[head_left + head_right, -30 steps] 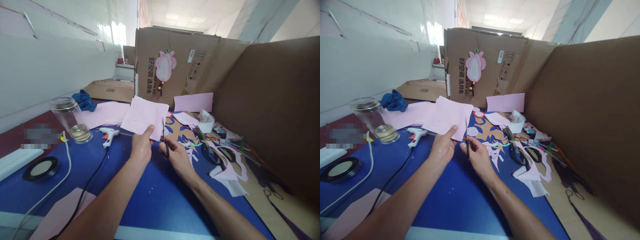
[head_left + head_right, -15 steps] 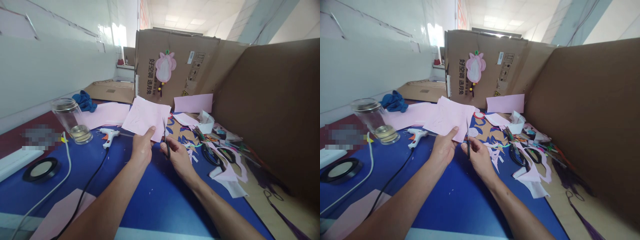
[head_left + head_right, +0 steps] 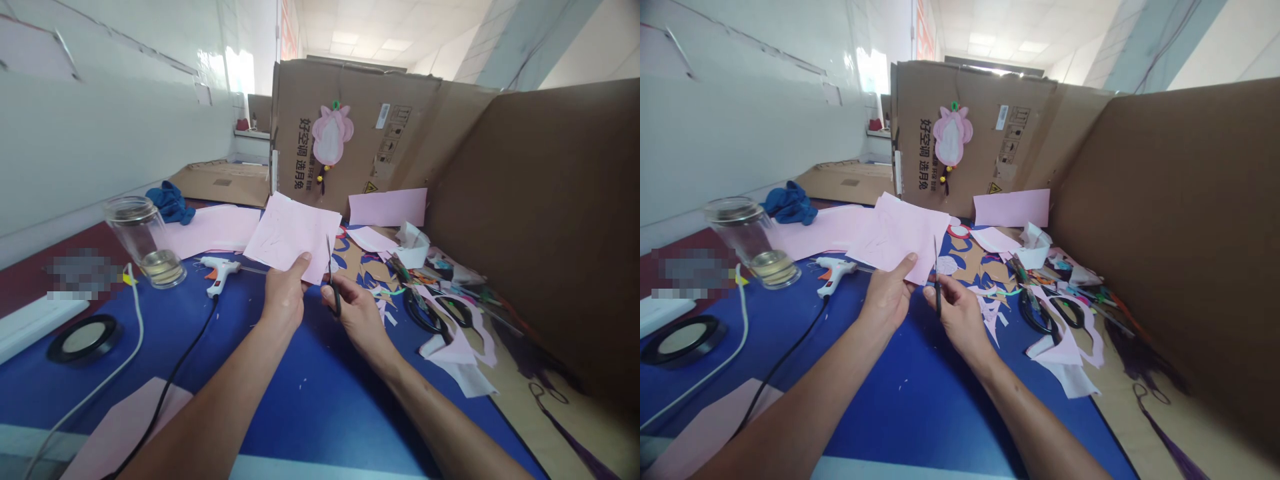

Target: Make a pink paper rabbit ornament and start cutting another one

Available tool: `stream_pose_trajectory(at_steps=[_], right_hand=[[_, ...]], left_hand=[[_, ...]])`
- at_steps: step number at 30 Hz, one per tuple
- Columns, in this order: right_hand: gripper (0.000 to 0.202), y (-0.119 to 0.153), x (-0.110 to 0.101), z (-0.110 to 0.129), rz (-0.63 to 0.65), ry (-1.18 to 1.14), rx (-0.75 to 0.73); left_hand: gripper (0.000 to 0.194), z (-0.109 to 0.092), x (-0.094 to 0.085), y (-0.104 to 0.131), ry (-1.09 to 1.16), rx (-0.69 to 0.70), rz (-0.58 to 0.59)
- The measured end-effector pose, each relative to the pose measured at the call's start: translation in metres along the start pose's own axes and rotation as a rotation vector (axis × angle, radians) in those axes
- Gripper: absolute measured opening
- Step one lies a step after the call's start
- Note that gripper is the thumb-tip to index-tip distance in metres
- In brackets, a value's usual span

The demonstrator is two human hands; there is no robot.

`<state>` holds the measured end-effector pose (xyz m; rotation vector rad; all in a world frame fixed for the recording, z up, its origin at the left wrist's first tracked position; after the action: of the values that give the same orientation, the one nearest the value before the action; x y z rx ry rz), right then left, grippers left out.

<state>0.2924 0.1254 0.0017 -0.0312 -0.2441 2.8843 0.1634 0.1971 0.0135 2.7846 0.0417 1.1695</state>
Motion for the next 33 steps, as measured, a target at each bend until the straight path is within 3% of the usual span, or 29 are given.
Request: stream_pose_trajectory(at_steps=[17, 33], right_hand=[[0.056, 0.000, -0.001, 0.011, 0.016, -0.001, -0.050], [0.062, 0.000, 0.005, -0.002, 0.059, -0.065, 0.047]], left_hand=[[0.038, -0.001, 0.002, 0.001, -0.036, 0.012, 0.023], [0.042, -0.004, 0.001, -0.001, -0.049, 0.035, 0.000]])
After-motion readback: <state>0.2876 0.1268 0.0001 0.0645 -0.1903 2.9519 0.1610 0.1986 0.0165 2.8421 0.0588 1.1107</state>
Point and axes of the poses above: each hand's wrist, its own y-axis away from the middle knuckle, its own x-axis out of the palm, z = x × y, the point moved 8 cm from there along -y, towards the middle knuckle, and after that the axes turned 1 degree about -y, right-handed, at the moved point
